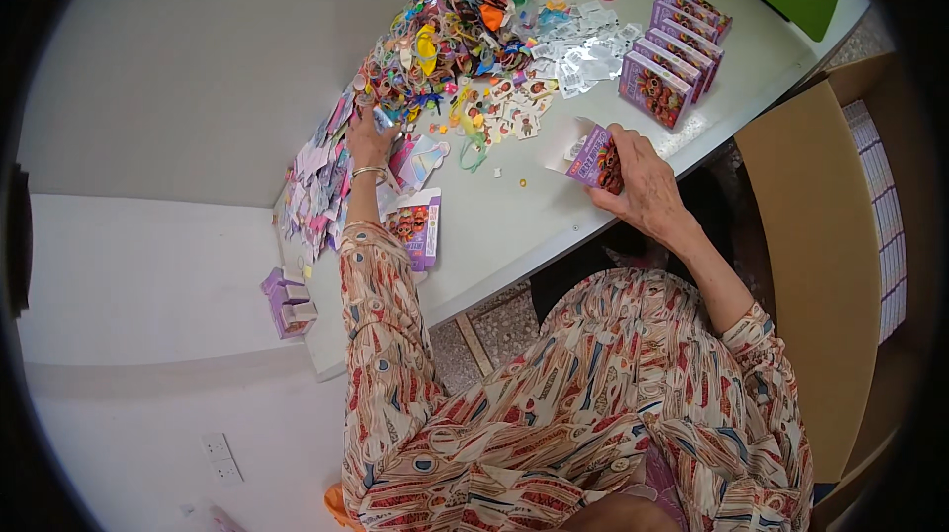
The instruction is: The person is packaging small colorful toys into small boxes and stacking them.
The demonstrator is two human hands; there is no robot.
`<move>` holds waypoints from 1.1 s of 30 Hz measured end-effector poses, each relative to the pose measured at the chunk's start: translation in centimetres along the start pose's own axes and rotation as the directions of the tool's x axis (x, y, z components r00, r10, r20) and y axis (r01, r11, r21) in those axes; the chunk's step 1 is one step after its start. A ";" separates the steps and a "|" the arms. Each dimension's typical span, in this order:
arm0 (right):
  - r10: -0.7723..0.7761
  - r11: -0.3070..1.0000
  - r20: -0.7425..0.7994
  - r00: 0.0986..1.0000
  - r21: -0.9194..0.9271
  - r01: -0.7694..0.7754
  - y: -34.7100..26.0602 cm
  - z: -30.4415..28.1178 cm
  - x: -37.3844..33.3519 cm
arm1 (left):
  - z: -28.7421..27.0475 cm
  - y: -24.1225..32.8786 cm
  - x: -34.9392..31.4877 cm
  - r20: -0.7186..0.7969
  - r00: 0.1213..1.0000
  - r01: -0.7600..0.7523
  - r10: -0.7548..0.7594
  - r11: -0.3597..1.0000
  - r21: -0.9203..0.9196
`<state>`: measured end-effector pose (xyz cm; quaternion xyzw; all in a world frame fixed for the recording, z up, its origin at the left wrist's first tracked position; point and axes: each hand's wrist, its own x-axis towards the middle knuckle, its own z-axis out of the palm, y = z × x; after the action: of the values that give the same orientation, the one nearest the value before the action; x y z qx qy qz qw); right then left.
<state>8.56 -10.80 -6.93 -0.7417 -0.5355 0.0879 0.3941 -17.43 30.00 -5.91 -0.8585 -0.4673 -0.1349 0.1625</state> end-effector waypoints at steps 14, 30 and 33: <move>0.019 0.999 0.021 1.000 -0.038 -0.018 -1.0 0.6 0.8 | -12.1 6.9 -1.6 0.140 0.990 0.136 -0.014 0.364 -0.922; -0.038 0.999 -0.002 0.999 0.030 0.038 -1.9 0.8 0.0 | -16.5 21.7 -12.6 -0.238 0.930 -0.363 0.281 0.586 -0.725; 0.006 0.999 0.042 0.999 0.040 -0.008 -2.5 0.7 -0.1 | -15.4 23.1 -13.6 -0.254 0.906 -0.418 0.339 0.624 -0.660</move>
<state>6.37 -10.27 -5.72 -0.7335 -0.5390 0.1157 0.3975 -6.28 1.60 -0.64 -0.9252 -0.1802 -0.3092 -0.1263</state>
